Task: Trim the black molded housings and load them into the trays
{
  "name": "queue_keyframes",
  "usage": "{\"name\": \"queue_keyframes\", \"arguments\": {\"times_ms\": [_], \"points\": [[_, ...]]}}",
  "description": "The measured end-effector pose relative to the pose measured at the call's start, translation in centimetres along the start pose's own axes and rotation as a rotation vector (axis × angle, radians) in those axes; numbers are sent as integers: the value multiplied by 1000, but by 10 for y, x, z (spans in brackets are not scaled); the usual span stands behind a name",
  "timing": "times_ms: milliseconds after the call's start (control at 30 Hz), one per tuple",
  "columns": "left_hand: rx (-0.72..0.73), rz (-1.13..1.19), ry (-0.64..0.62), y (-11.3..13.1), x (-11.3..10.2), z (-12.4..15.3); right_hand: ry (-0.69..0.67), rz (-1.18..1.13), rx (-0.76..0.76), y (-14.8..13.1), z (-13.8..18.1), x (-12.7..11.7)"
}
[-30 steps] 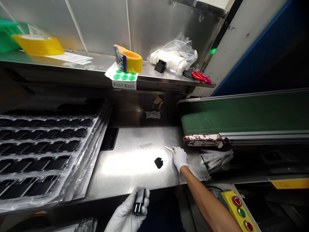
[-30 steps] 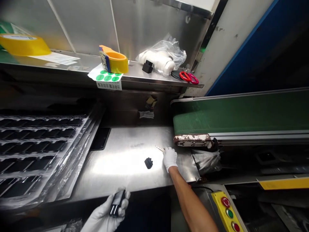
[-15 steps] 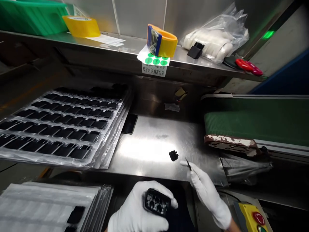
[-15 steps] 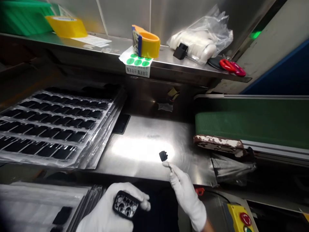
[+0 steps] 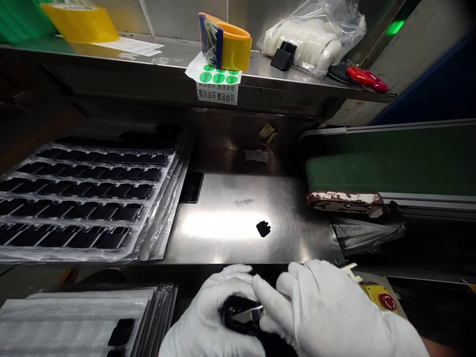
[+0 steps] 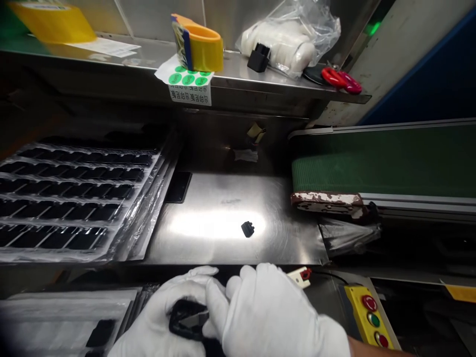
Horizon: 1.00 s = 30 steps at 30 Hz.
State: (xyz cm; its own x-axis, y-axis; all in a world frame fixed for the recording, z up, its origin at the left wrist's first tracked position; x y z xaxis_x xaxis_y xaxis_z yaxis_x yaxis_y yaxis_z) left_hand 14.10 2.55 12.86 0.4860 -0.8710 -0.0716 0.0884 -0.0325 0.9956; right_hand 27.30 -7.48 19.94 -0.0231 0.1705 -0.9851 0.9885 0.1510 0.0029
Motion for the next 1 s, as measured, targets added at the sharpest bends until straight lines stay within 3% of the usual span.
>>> {"name": "queue_keyframes", "arguments": {"times_ms": [267, 400, 667, 833, 1000], "points": [[-45, 35, -103, 1, 0, -1, 24, -81, 6, -4, -5, 2], [-64, 28, -176, 4, 2, -1, -28, 2, -52, -10, -11, 8], [45, -19, -34, 0, 5, -4, -80, -21, 16, -8, -16, 12], [66, -95, 117, -11, 8, -2, -113, -38, 86, -7, -15, 14], [15, -22, 46, -11, 12, -2, -263, -76, 115, 5, -13, 9]]}}
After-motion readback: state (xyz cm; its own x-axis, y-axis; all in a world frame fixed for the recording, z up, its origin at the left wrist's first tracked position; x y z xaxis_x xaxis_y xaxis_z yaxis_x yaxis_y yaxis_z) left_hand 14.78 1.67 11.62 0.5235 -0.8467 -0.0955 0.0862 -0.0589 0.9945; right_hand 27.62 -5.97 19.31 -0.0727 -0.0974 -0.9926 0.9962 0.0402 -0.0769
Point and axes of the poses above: each hand's wrist, its own z-axis away from the middle knuckle, its own x-axis out of the palm, y = z × x, the point moved 3 cm from there along -z, towards the middle knuckle, and after that the axes turned 5 degrees about y, right-handed, at the moved point
